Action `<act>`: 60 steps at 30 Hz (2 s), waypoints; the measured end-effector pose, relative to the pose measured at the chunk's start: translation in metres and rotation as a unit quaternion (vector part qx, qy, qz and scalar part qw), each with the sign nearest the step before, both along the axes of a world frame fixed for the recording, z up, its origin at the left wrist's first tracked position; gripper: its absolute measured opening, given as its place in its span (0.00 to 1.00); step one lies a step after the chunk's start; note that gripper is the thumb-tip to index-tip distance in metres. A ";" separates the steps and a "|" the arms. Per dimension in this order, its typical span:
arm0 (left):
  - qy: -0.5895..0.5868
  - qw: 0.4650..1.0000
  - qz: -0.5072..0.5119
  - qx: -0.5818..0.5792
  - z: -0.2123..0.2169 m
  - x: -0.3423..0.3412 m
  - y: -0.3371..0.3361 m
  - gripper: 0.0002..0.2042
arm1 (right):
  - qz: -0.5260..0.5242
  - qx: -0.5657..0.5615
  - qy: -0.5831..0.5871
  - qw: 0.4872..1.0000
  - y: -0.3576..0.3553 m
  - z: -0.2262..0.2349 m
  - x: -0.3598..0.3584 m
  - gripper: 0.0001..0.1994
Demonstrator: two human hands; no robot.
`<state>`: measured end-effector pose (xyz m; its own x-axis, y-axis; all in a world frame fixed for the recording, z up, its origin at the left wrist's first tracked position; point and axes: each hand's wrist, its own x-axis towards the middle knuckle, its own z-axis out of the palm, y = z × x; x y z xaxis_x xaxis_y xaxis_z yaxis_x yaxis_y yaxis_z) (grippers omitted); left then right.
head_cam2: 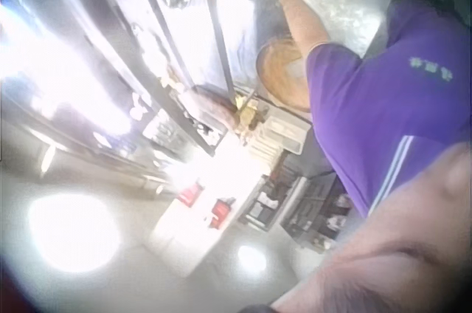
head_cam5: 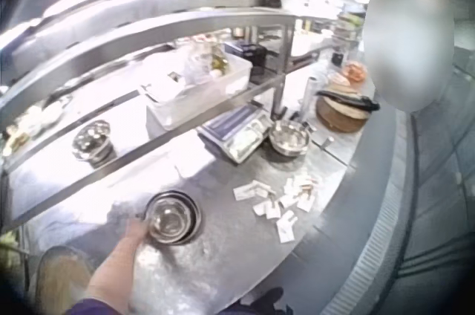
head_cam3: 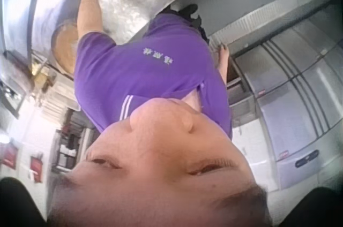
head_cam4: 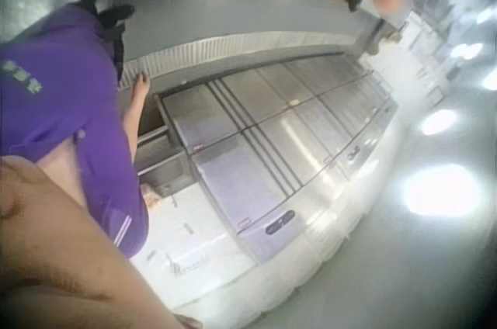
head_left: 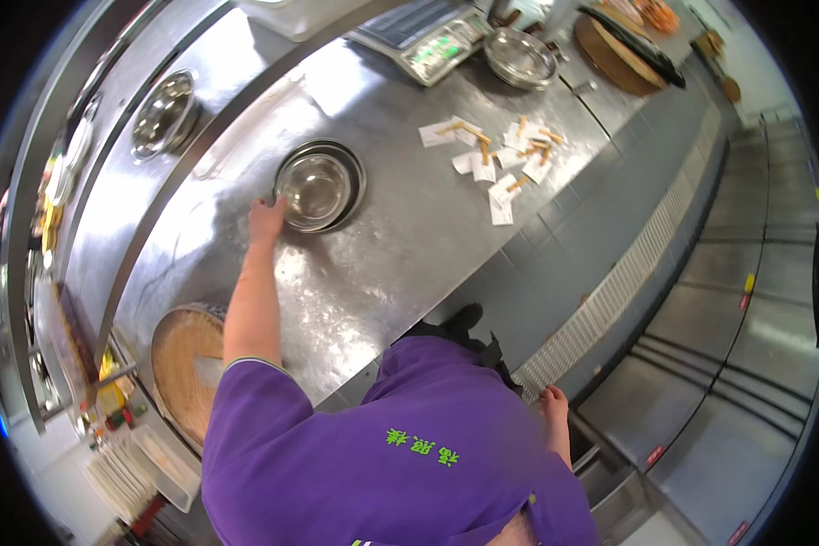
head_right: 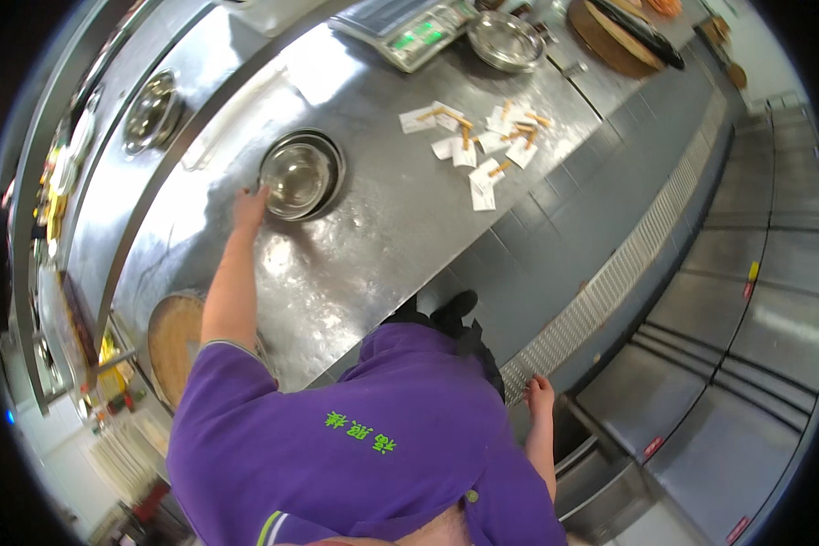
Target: The person moves a metal cart, retrieves small white packets and wooden sticks, and assembles them into bundles on a stainless steel counter. They then wash dark seaweed in a sink and retrieve metal food containers from a refrigerator.
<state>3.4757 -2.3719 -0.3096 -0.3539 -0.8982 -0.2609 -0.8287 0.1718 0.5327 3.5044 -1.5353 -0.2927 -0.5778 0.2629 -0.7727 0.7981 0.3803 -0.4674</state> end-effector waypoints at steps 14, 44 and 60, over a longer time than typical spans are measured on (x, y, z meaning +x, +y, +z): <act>0.379 0.860 0.250 0.231 0.044 0.036 -0.207 0.17 | -0.023 0.081 -0.104 0.991 -0.044 0.026 0.149 0.19; 0.263 0.961 -0.031 0.075 0.248 0.185 0.275 0.09 | -0.028 -0.098 0.010 0.995 0.130 -0.079 0.205 0.15; -0.063 0.546 -0.733 0.401 0.204 0.071 0.868 0.14 | -0.663 -0.280 0.356 0.596 0.202 0.091 0.400 0.32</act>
<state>3.5465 -1.5042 -0.1057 -0.4728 0.7468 -0.4678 -0.1537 0.4528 0.8783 3.9047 -1.3331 -0.2018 -0.3826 0.6694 -0.6368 -0.2521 -0.7387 -0.6251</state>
